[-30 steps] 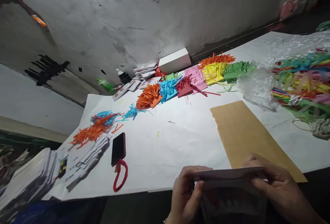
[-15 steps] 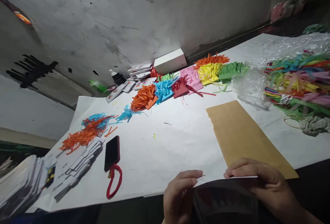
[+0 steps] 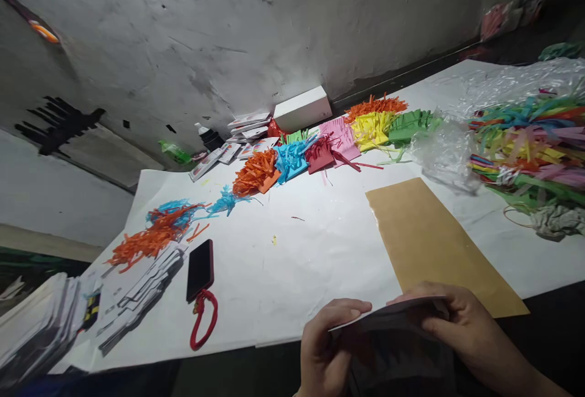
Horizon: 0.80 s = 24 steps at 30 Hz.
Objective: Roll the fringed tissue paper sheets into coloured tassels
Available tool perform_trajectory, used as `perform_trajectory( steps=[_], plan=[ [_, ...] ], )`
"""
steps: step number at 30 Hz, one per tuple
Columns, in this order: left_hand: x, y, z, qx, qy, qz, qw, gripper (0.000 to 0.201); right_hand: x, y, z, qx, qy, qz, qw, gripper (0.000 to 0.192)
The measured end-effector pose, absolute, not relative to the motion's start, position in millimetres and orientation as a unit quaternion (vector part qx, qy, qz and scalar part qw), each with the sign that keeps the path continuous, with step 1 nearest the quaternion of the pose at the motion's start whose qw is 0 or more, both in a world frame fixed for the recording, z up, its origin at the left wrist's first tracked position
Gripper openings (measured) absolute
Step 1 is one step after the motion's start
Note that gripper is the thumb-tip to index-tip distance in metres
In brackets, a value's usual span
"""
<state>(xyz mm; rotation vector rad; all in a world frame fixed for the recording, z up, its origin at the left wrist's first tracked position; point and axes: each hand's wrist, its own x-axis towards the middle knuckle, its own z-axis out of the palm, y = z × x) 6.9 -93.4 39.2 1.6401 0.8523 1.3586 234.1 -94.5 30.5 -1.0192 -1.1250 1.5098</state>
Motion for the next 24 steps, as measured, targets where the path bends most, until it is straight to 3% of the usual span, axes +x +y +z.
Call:
perform_trajectory(
  steps=[4,7,9,11,15,18,24],
  plan=[
    [14,-99,39,0.665,0.346,0.551,0.366,0.003,234,-95,27,-0.399,-0.444,0.579,0.555,0.013],
    [20,-106,45,0.638,0.386,0.552,0.374,0.007,236,-93,25,-0.385,-0.465,0.541,0.586,0.008],
    [22,-110,49,0.621,0.401,0.539,0.403,0.02,241,-89,24,-0.345,-0.533,0.494,0.595,0.003],
    [21,-110,52,0.616,0.423,0.519,0.415,0.025,247,-86,22,-0.302,-0.635,0.404,0.585,0.016],
    [15,-104,49,0.656,0.426,0.483,0.393,0.013,256,-94,10,-0.359,-0.738,0.225,0.525,0.033],
    [11,-99,43,0.705,0.37,0.48,0.369,0.014,261,-98,4,-0.377,-0.769,0.174,0.486,0.038],
    [10,-99,37,0.698,0.364,0.495,0.366,0.015,267,-81,11,-0.262,-0.85,0.091,0.448,0.047]
  ],
)
